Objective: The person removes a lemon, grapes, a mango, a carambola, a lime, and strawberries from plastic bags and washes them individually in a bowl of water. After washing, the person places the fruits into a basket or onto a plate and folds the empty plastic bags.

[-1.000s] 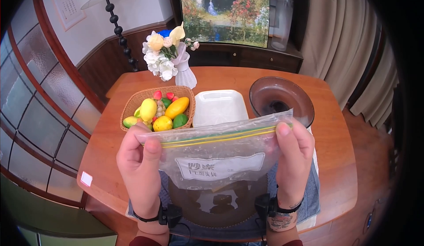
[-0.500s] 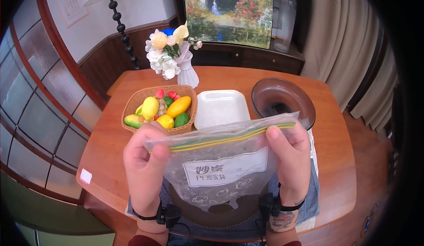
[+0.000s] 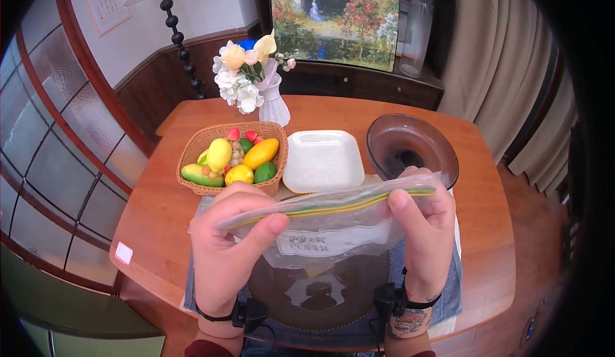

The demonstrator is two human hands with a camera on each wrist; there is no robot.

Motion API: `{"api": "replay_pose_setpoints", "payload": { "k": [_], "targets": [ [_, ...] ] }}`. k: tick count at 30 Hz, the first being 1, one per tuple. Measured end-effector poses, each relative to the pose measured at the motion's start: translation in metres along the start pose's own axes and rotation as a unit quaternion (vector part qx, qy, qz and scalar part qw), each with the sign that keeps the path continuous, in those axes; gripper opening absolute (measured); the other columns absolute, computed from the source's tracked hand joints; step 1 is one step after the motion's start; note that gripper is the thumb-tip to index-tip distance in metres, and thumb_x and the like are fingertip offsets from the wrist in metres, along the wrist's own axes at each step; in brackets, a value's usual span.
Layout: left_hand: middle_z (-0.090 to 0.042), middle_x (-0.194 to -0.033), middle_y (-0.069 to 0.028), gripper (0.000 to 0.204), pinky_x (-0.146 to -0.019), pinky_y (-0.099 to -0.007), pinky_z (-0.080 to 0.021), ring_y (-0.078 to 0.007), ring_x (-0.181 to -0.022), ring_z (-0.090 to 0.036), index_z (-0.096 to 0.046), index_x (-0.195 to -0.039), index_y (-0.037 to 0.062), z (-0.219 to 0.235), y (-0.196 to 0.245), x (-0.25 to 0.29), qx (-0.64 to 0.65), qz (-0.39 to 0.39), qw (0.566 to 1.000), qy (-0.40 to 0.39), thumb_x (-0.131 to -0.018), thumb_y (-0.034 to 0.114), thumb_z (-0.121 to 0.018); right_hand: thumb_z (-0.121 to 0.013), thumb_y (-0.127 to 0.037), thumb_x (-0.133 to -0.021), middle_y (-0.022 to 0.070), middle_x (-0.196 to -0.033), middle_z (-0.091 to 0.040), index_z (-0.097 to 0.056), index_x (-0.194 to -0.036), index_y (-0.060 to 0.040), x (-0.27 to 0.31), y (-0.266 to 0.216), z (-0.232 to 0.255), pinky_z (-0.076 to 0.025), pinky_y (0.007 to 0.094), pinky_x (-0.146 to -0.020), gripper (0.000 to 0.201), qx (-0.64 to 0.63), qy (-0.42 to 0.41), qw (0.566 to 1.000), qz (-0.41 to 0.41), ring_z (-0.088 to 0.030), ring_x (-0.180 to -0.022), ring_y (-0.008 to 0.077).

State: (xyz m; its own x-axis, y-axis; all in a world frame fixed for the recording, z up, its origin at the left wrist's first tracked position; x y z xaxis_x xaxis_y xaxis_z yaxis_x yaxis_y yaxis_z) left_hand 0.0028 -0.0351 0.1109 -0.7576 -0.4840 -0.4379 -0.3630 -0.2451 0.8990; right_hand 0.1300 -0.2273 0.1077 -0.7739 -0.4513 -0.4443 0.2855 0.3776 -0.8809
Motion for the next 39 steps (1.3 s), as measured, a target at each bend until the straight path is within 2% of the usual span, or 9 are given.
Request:
{"api": "replay_pose_setpoints", "payload": {
  "k": [8,11,12,14,17,18,23,30,39],
  "targets": [
    [-0.066,-0.087,-0.0067,0.01,-0.075,-0.0273,-0.045,-0.0147,-0.083,-0.059,-0.072,-0.087,-0.0018,0.006,0.008,0.002,-0.024,-0.033,0.999,0.022,-0.08,0.002,-0.078,-0.067,-0.01,-0.093,0.0043,-0.093,-0.063,-0.065,-0.101,-0.0009,0.0,-0.001,-0.009,-0.047,0.0251,-0.079,0.012,-0.022,-0.043,0.999,-0.013,-0.06,-0.087,0.0095],
    [-0.066,-0.085,-0.007,0.011,-0.075,-0.0285,-0.046,-0.0169,-0.081,-0.06,-0.073,-0.087,-0.0005,0.006,0.016,0.006,-0.064,-0.064,0.995,0.043,-0.078,0.001,-0.078,-0.069,-0.008,-0.091,0.0058,-0.108,-0.063,-0.065,-0.114,-0.0009,-0.002,-0.001,-0.012,-0.047,0.0294,-0.089,0.024,-0.029,0.055,0.997,-0.036,-0.059,-0.1,0.0131],
    [-0.066,-0.083,-0.0064,0.012,-0.074,-0.0291,-0.046,-0.0183,-0.08,-0.06,-0.073,-0.086,0.0014,0.007,0.027,0.008,-0.119,-0.116,0.984,0.062,-0.076,0.001,-0.079,-0.07,-0.014,-0.089,0.0068,-0.111,-0.062,-0.06,-0.122,-0.0017,-0.002,-0.022,-0.008,-0.043,0.0344,-0.097,0.037,0.059,0.106,0.989,0.083,-0.058,-0.107,0.0184],
    [-0.066,-0.082,-0.0059,0.013,-0.074,-0.0297,-0.047,-0.0196,-0.08,-0.06,-0.074,-0.086,0.0032,0.006,0.039,0.012,-0.174,-0.166,0.967,0.081,-0.074,0.002,-0.08,-0.072,-0.021,-0.087,0.0078,-0.115,-0.061,-0.055,-0.131,-0.0025,0.007,-0.048,-0.002,-0.04,0.0394,-0.104,0.05,0.147,0.154,0.957,0.198,-0.057,-0.114,0.0237],
    [-0.066,-0.079,-0.0037,0.018,-0.072,-0.0319,-0.048,-0.0219,-0.079,-0.061,-0.075,-0.084,0.0076,-0.006,0.052,0.015,-0.237,-0.233,0.942,0.054,-0.068,0.005,-0.082,-0.077,-0.022,-0.08,0.0061,-0.112,-0.064,-0.061,-0.126,-0.0046,0.022,-0.076,-0.034,-0.033,0.0474,-0.111,0.051,0.476,0.046,0.825,0.302,-0.056,-0.121,0.0285],
    [-0.066,-0.08,-0.0028,0.021,-0.072,-0.0324,-0.049,-0.0222,-0.079,-0.061,-0.075,-0.084,0.009,-0.013,0.055,0.017,-0.262,-0.256,0.93,0.033,-0.065,0.006,-0.083,-0.079,-0.022,-0.077,0.0048,-0.108,-0.066,-0.064,-0.121,-0.0064,0.024,-0.07,-0.046,-0.031,0.049,-0.113,0.049,0.485,-0.023,0.824,0.291,-0.057,-0.12,0.0287],
    [-0.062,-0.076,-0.0032,0.021,-0.07,-0.0341,-0.046,-0.0242,-0.078,-0.058,-0.074,-0.079,0.007,-0.032,0.056,0.021,-0.288,-0.288,0.913,0.006,-0.06,0.012,-0.082,-0.08,-0.009,-0.069,0.0028,-0.089,-0.067,-0.071,-0.092,-0.0105,0.021,-0.047,-0.056,-0.04,0.0507,-0.106,0.025,0.423,-0.092,0.877,0.21,-0.065,-0.104,0.0252],
    [-0.063,-0.078,-0.0029,0.027,-0.07,-0.0331,-0.048,-0.0229,-0.077,-0.06,-0.076,-0.085,0.0086,-0.034,0.052,0.018,-0.283,-0.261,0.923,-0.024,-0.059,0.01,-0.084,-0.078,-0.007,-0.071,0.0023,-0.085,-0.061,-0.07,-0.087,-0.0112,0.018,-0.048,-0.052,-0.048,0.0448,-0.089,0.019,0.418,-0.064,0.875,0.236,-0.064,-0.091,0.0242],
    [-0.064,-0.074,-0.0049,0.023,-0.068,-0.0334,-0.046,-0.0225,-0.076,-0.059,-0.075,-0.08,0.0057,-0.031,0.05,0.017,-0.258,-0.243,0.935,-0.011,-0.059,0.01,-0.083,-0.073,-0.002,-0.065,0.002,-0.08,-0.055,-0.07,-0.084,-0.0115,0.023,-0.044,-0.049,-0.039,0.0349,-0.066,0.022,0.405,-0.037,0.886,0.223,-0.054,-0.073,0.0229]
  ]
}}
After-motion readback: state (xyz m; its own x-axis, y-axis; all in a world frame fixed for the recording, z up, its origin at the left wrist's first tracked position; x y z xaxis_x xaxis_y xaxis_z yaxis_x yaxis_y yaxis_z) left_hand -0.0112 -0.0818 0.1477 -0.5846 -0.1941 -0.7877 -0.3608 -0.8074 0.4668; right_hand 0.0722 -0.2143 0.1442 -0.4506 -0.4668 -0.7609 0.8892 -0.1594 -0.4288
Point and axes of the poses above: each hand's wrist, its own x-axis away from the middle knuckle, its own z-axis out of the back of the hand, y = z × x, the point moved 10 cm from there along -x, towards the middle knuckle
